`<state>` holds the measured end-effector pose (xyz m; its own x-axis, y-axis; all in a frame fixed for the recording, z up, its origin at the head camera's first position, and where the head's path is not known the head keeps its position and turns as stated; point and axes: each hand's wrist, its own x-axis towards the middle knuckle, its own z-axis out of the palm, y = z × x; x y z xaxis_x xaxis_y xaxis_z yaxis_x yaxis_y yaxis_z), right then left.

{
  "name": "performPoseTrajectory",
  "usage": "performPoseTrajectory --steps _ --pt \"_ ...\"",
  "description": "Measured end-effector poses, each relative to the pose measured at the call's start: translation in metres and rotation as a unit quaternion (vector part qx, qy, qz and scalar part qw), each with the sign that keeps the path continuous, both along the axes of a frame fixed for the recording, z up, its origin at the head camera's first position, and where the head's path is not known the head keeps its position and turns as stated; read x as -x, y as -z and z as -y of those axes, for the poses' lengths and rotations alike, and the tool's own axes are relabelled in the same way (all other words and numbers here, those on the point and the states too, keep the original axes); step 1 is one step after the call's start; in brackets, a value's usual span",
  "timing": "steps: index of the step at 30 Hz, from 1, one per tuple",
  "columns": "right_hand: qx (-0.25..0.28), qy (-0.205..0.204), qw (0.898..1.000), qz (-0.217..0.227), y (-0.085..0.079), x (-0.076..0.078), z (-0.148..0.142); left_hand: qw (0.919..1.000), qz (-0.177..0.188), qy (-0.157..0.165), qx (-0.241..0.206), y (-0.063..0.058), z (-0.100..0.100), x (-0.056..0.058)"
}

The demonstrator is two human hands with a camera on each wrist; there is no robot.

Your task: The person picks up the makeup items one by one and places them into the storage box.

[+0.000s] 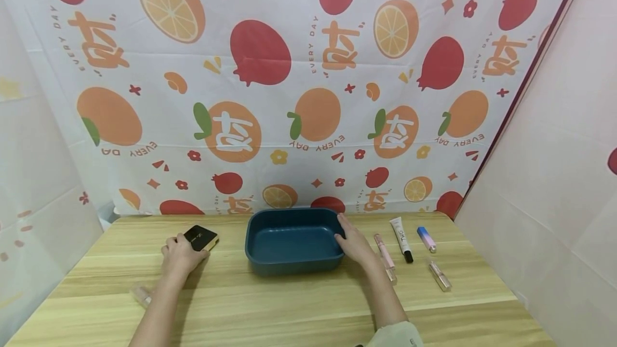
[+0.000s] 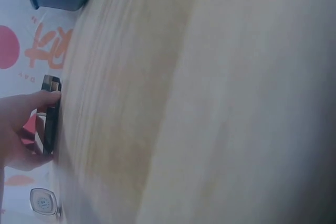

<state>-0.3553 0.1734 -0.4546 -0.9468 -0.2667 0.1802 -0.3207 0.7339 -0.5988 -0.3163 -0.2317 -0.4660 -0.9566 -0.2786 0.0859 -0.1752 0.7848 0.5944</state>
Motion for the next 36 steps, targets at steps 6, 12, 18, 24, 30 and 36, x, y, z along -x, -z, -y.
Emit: performPoseTrajectory --steps 6,12,18,24,30,36 --pt "0.001 -0.001 1.000 0.000 -0.0003 0.0016 0.0002 0.9999 -0.006 -0.008 -0.004 -0.0017 -0.0002 -0.0002" --pt "-0.001 -0.004 1.000 -0.002 -0.0007 0.0016 -0.0001 0.9999 -0.002 -0.001 -0.014 -0.0044 0.0001 -0.0033" --pt "-0.002 -0.003 1.000 -0.003 0.0010 0.0012 0.0000 0.9998 0.001 -0.005 -0.019 -0.0058 -0.0010 -0.0050" --pt "0.004 0.002 1.000 0.003 0.0010 0.0009 0.0000 0.9997 -0.003 -0.009 -0.023 -0.0078 -0.0016 -0.0045" --pt "0.000 0.001 1.000 0.000 0.0014 0.0021 -0.0005 0.9997 -0.012 -0.010 -0.018 -0.0059 -0.0008 -0.0043" --pt "0.001 0.005 1.000 0.005 0.0011 0.0024 -0.0008 0.9996 -0.006 -0.005 -0.027 -0.0054 -0.0009 -0.0058"
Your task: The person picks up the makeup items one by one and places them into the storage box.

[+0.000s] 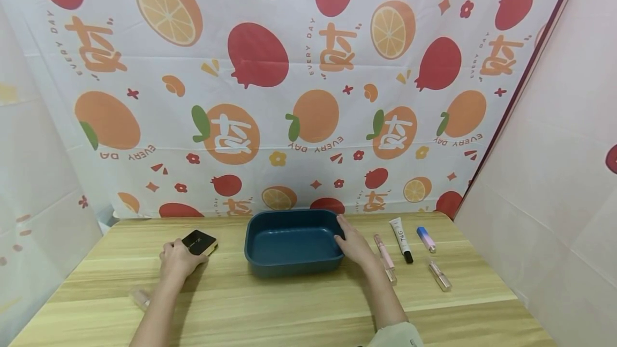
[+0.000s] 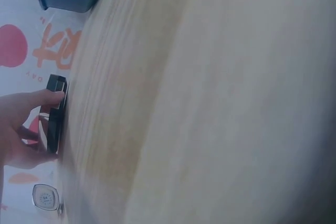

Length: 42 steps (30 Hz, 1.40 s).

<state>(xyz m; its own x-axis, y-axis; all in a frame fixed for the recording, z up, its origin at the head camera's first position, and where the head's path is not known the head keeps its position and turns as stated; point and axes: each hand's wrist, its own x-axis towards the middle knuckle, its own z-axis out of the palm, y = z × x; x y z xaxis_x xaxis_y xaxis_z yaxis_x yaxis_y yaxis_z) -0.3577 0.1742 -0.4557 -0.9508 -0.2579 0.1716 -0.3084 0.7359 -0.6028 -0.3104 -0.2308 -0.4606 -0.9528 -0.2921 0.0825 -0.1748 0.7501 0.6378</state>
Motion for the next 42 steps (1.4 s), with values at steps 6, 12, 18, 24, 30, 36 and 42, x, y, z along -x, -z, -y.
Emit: performPoseTrajectory --steps 6,12,18,24,30,36,42 --pt "-0.003 0.000 1.000 -0.001 -0.001 0.000 0.001 1.0000 -0.002 0.006 0.002 -0.001 0.000 -0.001" --pt "-0.004 -0.005 1.000 -0.007 -0.001 -0.001 0.000 0.9999 -0.009 0.008 0.000 -0.005 -0.001 -0.002" --pt "-0.007 -0.008 1.000 -0.016 0.000 -0.002 -0.001 0.9999 -0.005 0.009 -0.007 -0.008 -0.005 -0.001" --pt "-0.012 -0.010 1.000 -0.026 0.001 0.000 0.000 0.9999 -0.008 0.009 -0.009 -0.011 -0.009 -0.002" --pt "-0.015 -0.012 0.999 -0.028 0.001 0.001 -0.001 0.9999 -0.008 0.011 -0.005 -0.012 -0.011 -0.002" --pt "-0.013 -0.009 1.000 -0.022 0.000 0.001 0.000 0.9999 -0.014 0.008 -0.006 -0.013 -0.011 -0.003" --pt "-0.012 -0.010 1.000 -0.020 0.002 0.002 -0.001 0.9999 -0.009 0.010 -0.006 -0.017 -0.012 -0.003"
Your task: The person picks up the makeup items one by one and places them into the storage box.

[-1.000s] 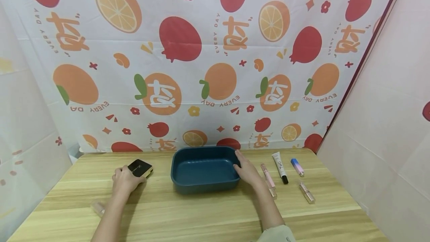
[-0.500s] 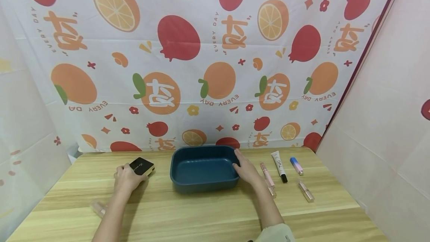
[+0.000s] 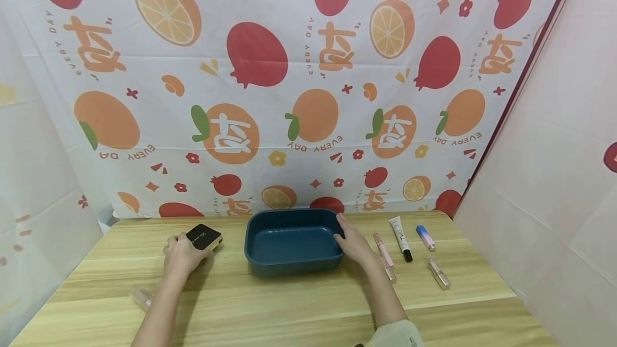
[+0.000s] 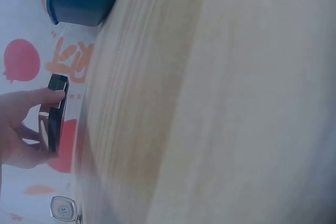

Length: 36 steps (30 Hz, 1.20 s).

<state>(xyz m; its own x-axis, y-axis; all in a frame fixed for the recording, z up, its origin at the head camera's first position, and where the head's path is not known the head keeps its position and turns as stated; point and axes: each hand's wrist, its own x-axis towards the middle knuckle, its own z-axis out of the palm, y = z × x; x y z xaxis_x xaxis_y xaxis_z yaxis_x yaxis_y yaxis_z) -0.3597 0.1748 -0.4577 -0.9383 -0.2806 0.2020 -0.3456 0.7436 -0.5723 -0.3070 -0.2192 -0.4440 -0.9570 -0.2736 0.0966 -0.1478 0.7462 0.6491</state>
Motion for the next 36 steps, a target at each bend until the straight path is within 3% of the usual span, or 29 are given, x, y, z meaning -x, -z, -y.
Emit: performPoseTrajectory --steps 36 --pt "0.001 -0.004 1.000 -0.002 0.000 0.000 -0.001 0.9991 -0.030 0.027 0.011 -0.019 -0.010 -0.003"
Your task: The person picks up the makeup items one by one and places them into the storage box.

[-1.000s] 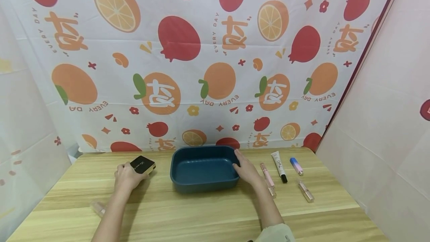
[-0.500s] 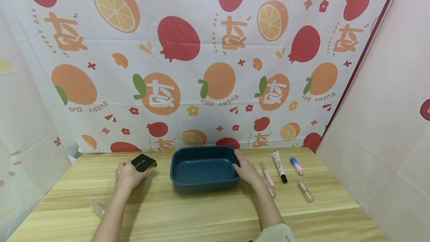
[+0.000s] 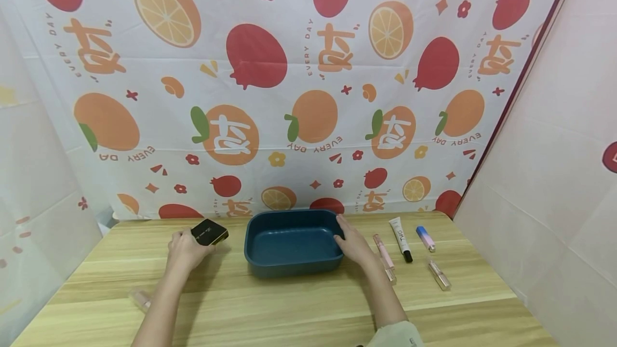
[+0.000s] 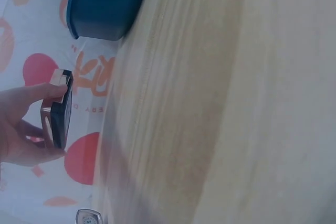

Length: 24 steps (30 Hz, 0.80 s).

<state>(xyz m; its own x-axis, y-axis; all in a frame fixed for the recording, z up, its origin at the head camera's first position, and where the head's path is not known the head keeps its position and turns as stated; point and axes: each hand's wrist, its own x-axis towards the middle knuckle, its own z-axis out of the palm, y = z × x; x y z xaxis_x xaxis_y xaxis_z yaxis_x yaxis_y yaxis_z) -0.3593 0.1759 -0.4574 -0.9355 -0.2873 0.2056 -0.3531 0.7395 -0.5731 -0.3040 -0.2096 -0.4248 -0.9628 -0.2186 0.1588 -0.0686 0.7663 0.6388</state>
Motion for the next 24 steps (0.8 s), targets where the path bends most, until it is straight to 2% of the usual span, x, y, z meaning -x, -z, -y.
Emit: performPoseTrajectory --steps 9,24 --pt "0.002 0.001 1.000 -0.002 0.000 -0.001 0.001 0.9999 -0.015 0.006 0.002 -0.006 -0.003 -0.002" --pt "0.002 0.007 1.000 0.011 -0.001 0.000 0.001 0.9996 -0.019 0.021 -0.004 -0.015 -0.012 -0.002"
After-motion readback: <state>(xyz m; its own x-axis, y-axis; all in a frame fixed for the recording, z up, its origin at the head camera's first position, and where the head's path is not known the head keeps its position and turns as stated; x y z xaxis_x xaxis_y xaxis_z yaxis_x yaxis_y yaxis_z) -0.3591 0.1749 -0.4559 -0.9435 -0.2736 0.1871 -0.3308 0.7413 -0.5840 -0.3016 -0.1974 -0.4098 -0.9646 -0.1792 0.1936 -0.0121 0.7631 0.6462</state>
